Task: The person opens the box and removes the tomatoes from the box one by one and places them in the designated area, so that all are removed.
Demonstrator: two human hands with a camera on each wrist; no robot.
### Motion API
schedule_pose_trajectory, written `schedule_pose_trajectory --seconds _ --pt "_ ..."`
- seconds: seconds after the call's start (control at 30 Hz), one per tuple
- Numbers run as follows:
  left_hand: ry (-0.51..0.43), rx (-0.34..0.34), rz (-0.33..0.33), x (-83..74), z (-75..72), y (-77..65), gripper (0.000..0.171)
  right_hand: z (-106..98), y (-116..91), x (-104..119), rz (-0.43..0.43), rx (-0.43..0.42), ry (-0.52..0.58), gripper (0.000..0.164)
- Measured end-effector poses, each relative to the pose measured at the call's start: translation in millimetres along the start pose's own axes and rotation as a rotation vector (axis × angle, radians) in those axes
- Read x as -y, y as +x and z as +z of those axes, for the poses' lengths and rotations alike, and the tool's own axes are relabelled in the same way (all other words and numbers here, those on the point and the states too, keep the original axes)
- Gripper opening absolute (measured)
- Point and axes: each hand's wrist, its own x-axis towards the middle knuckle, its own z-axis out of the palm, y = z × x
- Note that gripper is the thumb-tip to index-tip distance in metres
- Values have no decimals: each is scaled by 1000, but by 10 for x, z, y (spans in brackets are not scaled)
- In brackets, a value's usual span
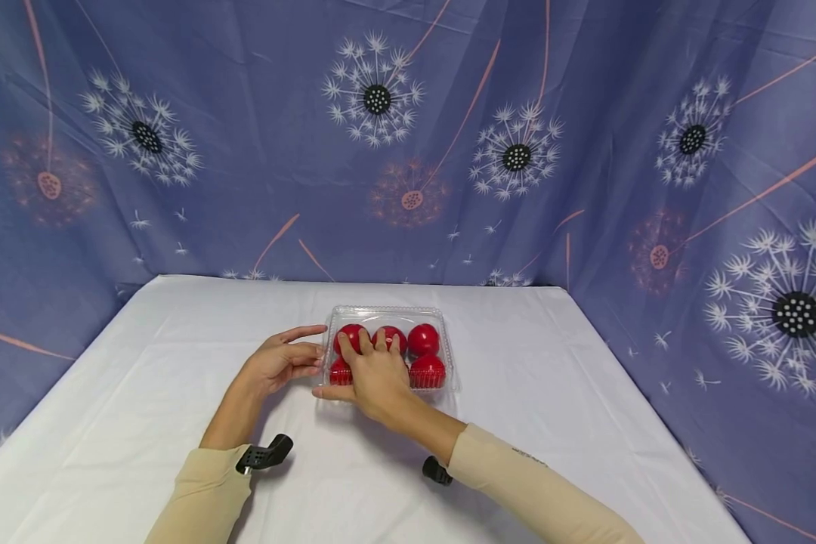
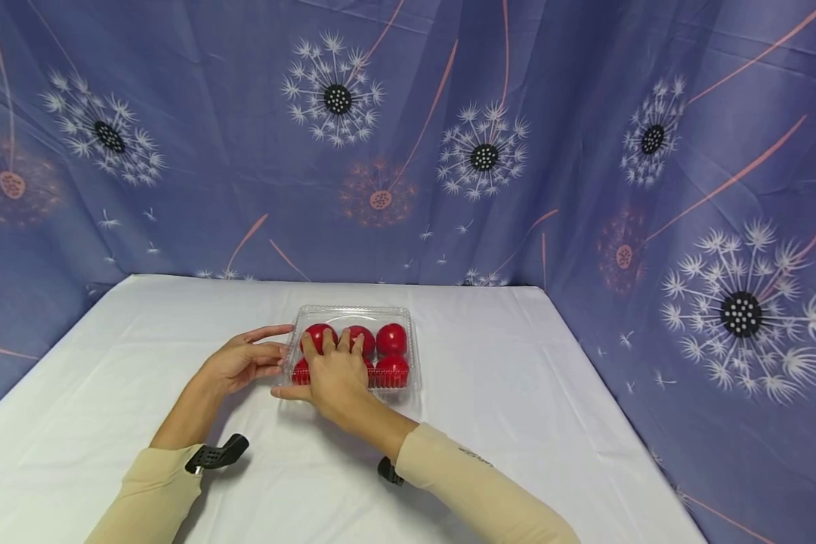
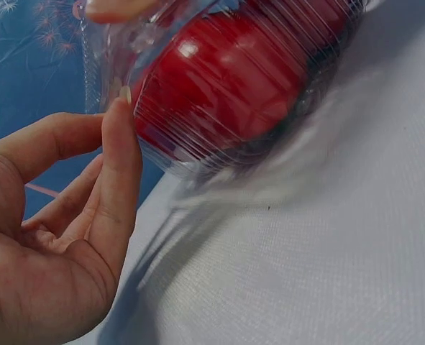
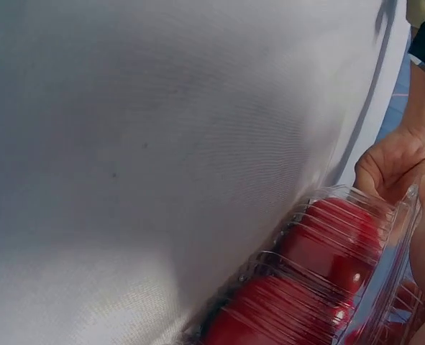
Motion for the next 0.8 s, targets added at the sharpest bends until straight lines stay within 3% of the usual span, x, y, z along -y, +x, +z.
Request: schedule_pose_trajectory --seconds 0.27,0.57,0.8 --pt "27 -13 1 -12 21 -9 60 32 -2 14 -16 -40 -45 98" --pt "59 -22 1 -19 12 -29 33 87 -57 27 -101 -153 -109 88" --pt "68 -49 -5 -18 37 -25 27 115 -61 18 -166 -235 -132 82"
